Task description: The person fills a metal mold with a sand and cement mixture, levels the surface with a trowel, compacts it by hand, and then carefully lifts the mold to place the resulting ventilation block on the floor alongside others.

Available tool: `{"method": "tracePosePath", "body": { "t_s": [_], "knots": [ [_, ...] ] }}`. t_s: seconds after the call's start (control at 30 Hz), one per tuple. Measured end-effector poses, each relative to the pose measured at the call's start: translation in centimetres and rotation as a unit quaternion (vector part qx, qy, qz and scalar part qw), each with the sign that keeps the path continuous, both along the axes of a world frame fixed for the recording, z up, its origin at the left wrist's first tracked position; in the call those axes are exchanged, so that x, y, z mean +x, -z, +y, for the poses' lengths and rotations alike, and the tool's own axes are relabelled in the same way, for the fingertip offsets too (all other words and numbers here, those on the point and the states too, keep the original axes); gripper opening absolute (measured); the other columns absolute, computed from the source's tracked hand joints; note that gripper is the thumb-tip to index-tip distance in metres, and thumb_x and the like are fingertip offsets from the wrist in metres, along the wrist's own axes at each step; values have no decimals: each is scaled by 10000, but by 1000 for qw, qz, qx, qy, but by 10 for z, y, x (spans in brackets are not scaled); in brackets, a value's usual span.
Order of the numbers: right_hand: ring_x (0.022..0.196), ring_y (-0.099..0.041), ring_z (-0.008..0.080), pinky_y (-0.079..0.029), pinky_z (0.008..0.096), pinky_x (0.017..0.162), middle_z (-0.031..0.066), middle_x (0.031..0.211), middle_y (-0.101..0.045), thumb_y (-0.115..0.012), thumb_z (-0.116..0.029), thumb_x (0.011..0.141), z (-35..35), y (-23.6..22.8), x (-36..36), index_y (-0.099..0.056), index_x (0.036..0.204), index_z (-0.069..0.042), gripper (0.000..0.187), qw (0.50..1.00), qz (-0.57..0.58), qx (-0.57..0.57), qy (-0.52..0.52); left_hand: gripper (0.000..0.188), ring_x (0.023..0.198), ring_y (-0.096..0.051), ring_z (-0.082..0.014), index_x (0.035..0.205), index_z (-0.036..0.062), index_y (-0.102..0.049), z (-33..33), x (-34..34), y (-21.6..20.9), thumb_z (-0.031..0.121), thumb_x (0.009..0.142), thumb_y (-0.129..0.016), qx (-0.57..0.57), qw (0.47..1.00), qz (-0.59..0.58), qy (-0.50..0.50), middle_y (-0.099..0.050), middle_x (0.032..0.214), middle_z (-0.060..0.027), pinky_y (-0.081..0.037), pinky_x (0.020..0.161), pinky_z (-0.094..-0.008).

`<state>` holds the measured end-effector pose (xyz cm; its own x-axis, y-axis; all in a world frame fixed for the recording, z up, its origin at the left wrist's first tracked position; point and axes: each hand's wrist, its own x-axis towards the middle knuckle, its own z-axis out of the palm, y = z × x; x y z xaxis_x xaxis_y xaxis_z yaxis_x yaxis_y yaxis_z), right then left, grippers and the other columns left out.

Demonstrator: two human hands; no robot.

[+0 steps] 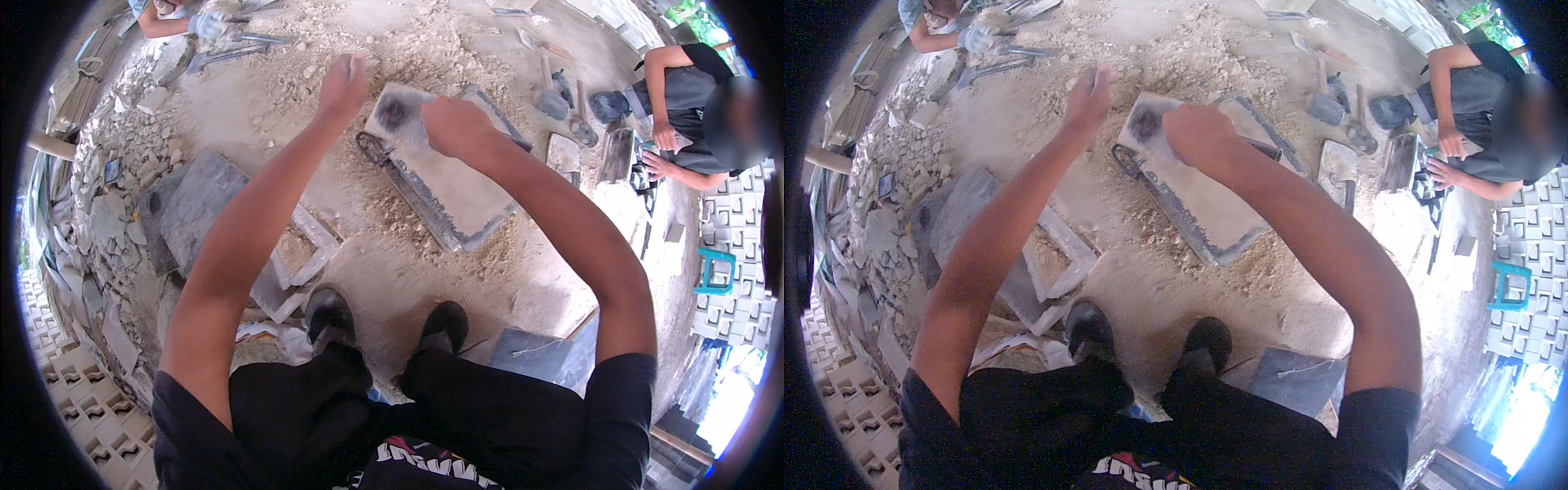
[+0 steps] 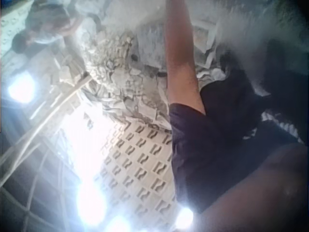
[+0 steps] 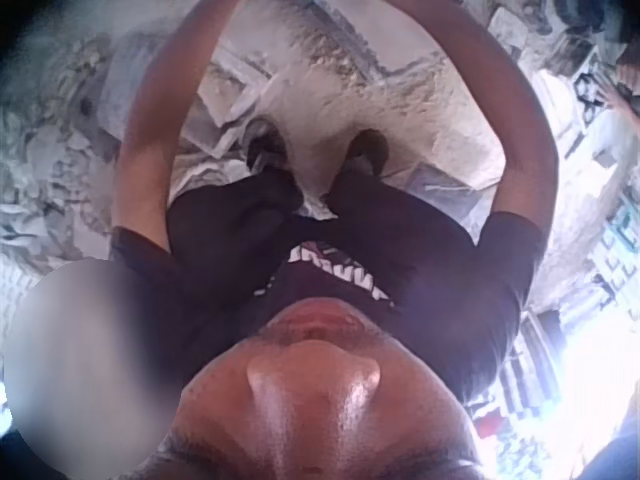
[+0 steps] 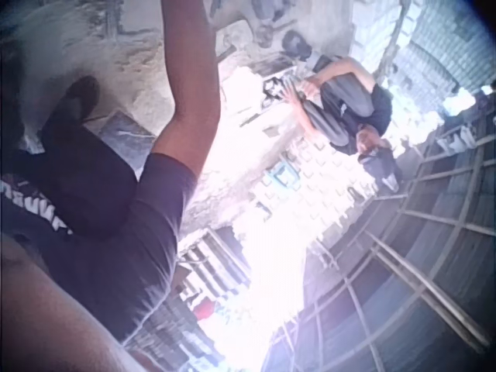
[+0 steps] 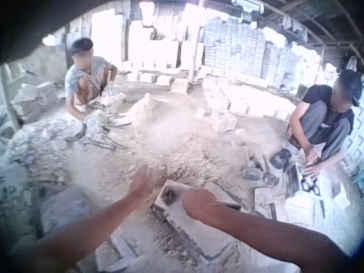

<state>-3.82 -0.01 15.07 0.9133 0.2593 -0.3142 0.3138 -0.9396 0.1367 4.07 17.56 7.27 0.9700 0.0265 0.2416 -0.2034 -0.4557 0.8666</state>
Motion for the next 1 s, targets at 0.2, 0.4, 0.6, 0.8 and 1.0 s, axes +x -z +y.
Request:
{"method": "tracePosePath", "body": {
  "t_s": [0.2, 0.4, 0.6, 0.8, 1.0],
  "knots": [
    [874, -692, 297, -559, 412, 727, 153, 920, -697, -564, -88, 830, -12, -1, 4, -714, 885, -55, 163, 998, -65, 11, 17, 461, 788, -533, -334, 929, -10, -530, 17, 4, 2, 418, 984, -367, 20, 1000, -7, 9, -550, 818, -200, -417, 773, -432],
    [849, -679, 345, -553, 438, 724, 176, 916, -682, -555, -77, 808, 16, 8, -19, -681, 886, -33, 154, 999, -4, 35, -26, 463, 786, -548, -358, 876, -24, -520, 25, 5, 5, 398, 987, -365, 20, 999, -49, 8, -550, 805, -221, -420, 758, -462],
    [828, -686, 358, -566, 443, 675, 192, 895, -684, -533, -75, 829, 5, 18, -40, -698, 865, -15, 179, 997, -37, 49, -54, 453, 750, -550, -349, 865, -24, -510, 21, 1, 0, 390, 987, -375, 27, 996, -81, 27, -541, 765, -214, -420, 721, -453],
    [815, -690, 342, -562, 449, 664, 174, 867, -687, -544, -66, 812, -6, 14, -23, -688, 835, -16, 153, 997, -55, 20, -41, 460, 789, -564, -385, 879, -24, -526, 24, 1, -2, 404, 979, -390, 39, 996, -67, 31, -571, 807, -228, -420, 736, -471],
    [787, -695, 313, -561, 435, 642, 147, 782, -688, -579, -54, 769, -17, 24, -8, -693, 775, -57, 115, 987, -104, 16, -122, 458, 921, -572, -428, 928, -30, -558, 19, -7, -10, 396, 970, -394, 70, 995, -52, 44, -604, 945, -255, -431, 836, -492]
  ]
}}
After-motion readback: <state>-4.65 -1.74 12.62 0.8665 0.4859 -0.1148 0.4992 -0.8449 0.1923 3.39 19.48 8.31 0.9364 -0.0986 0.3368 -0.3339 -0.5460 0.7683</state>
